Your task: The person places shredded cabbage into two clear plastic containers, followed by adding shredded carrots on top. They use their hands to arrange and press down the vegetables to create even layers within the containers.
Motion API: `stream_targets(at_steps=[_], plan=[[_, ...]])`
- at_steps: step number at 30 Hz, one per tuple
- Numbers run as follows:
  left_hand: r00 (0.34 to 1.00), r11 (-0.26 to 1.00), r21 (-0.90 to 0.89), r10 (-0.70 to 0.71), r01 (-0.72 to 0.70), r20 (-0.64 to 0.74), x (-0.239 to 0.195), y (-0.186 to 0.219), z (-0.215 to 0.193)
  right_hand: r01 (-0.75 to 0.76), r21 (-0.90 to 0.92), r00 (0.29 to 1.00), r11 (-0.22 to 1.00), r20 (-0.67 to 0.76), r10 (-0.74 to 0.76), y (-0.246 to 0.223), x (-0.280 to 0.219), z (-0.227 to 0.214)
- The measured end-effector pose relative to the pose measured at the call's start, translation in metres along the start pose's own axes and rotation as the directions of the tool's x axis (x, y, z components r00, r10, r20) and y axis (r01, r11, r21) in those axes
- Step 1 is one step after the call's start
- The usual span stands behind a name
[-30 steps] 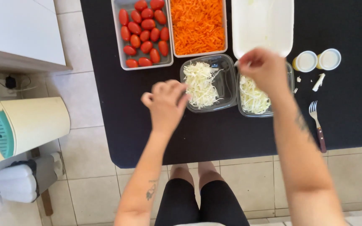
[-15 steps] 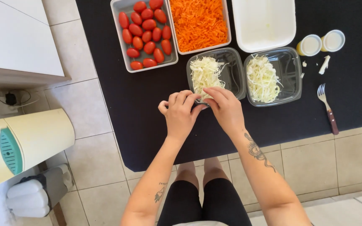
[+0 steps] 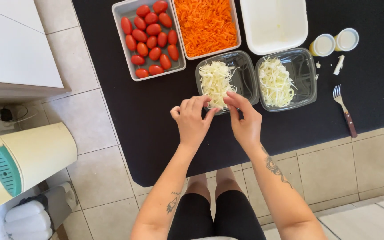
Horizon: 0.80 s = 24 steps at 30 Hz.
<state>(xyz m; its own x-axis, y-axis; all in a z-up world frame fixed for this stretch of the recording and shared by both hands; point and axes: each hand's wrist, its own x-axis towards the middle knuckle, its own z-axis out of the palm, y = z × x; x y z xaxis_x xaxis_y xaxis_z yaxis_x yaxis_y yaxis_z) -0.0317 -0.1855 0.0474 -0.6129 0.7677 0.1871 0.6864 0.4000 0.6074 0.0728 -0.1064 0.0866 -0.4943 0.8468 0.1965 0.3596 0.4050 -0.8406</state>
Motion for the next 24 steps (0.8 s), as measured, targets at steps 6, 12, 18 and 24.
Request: stream_targets(at_steps=[6, 12, 18, 24], plan=[[1.0, 1.0, -0.001, -0.009, 0.009, 0.002, 0.004, 0.0, 0.003, 0.198, -0.173, 0.972, 0.965, -0.093, -0.216, 0.031, 0.004, 0.023], [0.99, 0.99, 0.001, -0.141, 0.141, -0.004, -0.001, -0.013, -0.019, 0.347, -0.253, 0.937, 0.903, 0.043, -0.348, 0.017, -0.006, 0.014], [0.989, 0.988, -0.01, -0.151, 0.151, -0.005, 0.006, -0.009, -0.008, 0.236, -0.184, 0.961, 0.954, -0.099, -0.257, 0.021, -0.002, 0.019], [1.0, 0.998, 0.056, -0.014, 0.014, 0.003, 0.02, -0.01, -0.003, -0.341, 0.046, 0.928, 0.939, 0.178, 0.328, 0.003, 0.035, 0.011]])
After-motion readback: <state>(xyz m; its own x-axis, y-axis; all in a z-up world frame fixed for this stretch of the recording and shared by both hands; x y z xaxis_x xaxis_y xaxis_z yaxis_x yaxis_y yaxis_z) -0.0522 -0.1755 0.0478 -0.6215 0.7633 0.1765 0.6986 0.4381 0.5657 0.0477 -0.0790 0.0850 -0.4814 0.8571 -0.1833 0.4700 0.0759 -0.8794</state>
